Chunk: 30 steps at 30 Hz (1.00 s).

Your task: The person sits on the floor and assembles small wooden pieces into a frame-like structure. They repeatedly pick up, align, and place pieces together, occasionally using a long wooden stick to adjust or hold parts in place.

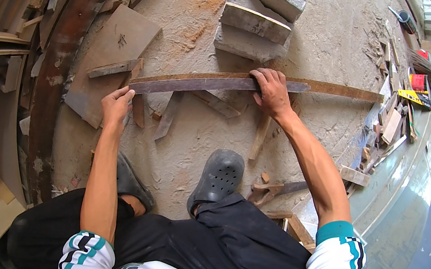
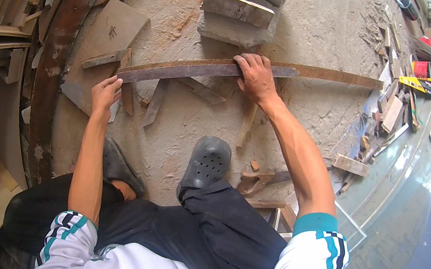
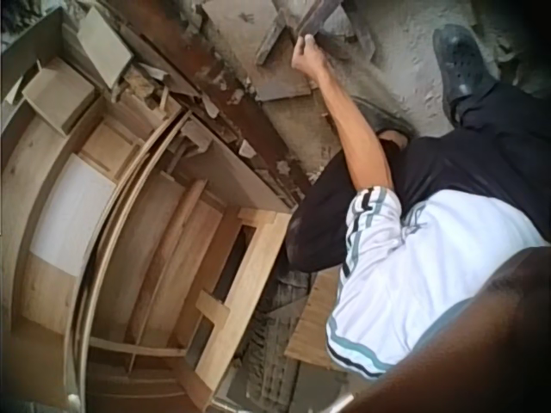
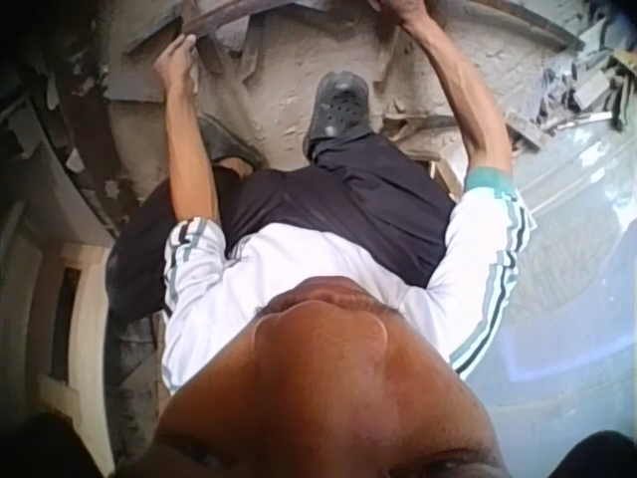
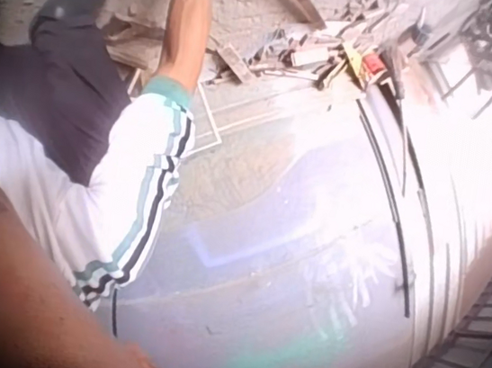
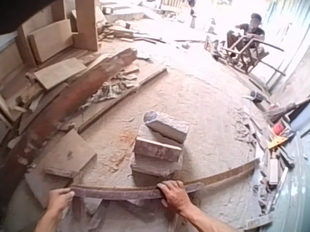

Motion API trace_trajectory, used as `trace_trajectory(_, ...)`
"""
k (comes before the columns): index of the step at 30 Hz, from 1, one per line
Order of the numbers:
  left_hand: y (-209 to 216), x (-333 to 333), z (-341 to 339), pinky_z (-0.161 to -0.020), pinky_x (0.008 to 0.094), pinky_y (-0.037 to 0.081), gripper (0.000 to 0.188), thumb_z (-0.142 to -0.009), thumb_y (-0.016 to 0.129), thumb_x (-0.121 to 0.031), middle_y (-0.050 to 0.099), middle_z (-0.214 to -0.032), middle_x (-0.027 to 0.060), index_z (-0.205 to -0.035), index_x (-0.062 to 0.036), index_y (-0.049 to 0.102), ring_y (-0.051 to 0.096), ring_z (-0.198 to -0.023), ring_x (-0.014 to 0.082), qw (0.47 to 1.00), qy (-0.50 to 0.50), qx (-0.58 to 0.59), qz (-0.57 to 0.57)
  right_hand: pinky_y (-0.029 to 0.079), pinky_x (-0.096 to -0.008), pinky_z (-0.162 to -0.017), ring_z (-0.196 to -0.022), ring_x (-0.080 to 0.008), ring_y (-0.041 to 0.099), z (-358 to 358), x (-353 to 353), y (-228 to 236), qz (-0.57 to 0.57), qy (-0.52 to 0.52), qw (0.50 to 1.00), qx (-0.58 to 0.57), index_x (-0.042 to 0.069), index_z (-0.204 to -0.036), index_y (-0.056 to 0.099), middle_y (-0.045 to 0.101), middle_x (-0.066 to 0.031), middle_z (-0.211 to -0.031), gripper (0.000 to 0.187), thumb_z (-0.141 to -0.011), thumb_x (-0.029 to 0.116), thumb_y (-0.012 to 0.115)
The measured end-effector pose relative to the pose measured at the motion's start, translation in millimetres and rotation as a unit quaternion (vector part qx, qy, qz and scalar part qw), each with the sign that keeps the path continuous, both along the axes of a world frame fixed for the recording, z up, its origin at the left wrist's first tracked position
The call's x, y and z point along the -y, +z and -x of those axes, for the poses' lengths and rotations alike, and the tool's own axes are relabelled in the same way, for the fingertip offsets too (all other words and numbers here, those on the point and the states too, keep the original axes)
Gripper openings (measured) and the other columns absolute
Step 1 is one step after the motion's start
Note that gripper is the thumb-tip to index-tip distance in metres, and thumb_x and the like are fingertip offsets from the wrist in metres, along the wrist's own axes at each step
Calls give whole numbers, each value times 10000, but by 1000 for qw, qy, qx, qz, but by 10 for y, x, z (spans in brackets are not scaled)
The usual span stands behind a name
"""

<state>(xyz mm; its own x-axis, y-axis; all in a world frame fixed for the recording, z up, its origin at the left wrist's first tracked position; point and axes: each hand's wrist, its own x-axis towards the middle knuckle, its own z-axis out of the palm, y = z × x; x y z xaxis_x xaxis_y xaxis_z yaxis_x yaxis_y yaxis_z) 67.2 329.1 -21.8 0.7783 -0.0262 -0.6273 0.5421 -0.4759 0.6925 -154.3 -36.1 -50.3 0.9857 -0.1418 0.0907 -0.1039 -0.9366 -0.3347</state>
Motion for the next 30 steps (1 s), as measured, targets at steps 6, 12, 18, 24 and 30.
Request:
trace_trajectory(6,-27,-24,-1,-949,391,550,384,-916,728,-144,690,-1230,152,-1259,22,679,654,-1143,261,1000,4,4,-4,370,-440,-1067,-1221,-289,537,-18,8,-20,13,4,1000,1,110,-1288,547,592,-82,-1260,632,-710,111,804)
trace_trajectory(12,-69,-59,-7,-928,384,555,393,-904,745,-156,695,-1223,149,-1253,15,688,661,-1124,252,1000,-1,12,4,374,-448,-1049,-1218,-310,537,22,32,-21,-30,25,998,50,98,-1249,555,593,-98,-1251,514,-820,254,791)
trace_trajectory(18,-14,-34,-3,-923,370,546,384,-903,749,-153,710,-1187,133,-1249,5,694,662,-1104,226,1000,-2,7,4,387,-459,-1036,-1200,-327,541,16,53,4,-54,41,997,47,102,-1200,589,597,-104,-1248,424,-854,262,774)
trace_trajectory(24,42,-21,-32,-940,352,542,403,-910,751,-162,700,-1213,127,-1269,5,678,655,-1129,219,1000,-10,-17,0,401,-458,-1026,-1197,-334,545,4,71,70,-74,31,997,19,111,-1194,611,610,-100,-1237,412,-844,244,782)
trace_trajectory(30,49,-43,-74,-919,383,535,366,-891,755,-146,718,-1173,124,-1226,-6,711,655,-1110,239,1000,-14,-21,-11,407,-467,-1019,-1208,-340,553,-46,78,137,-79,39,996,-21,136,-1237,617,612,-107,-1274,432,-855,269,767)
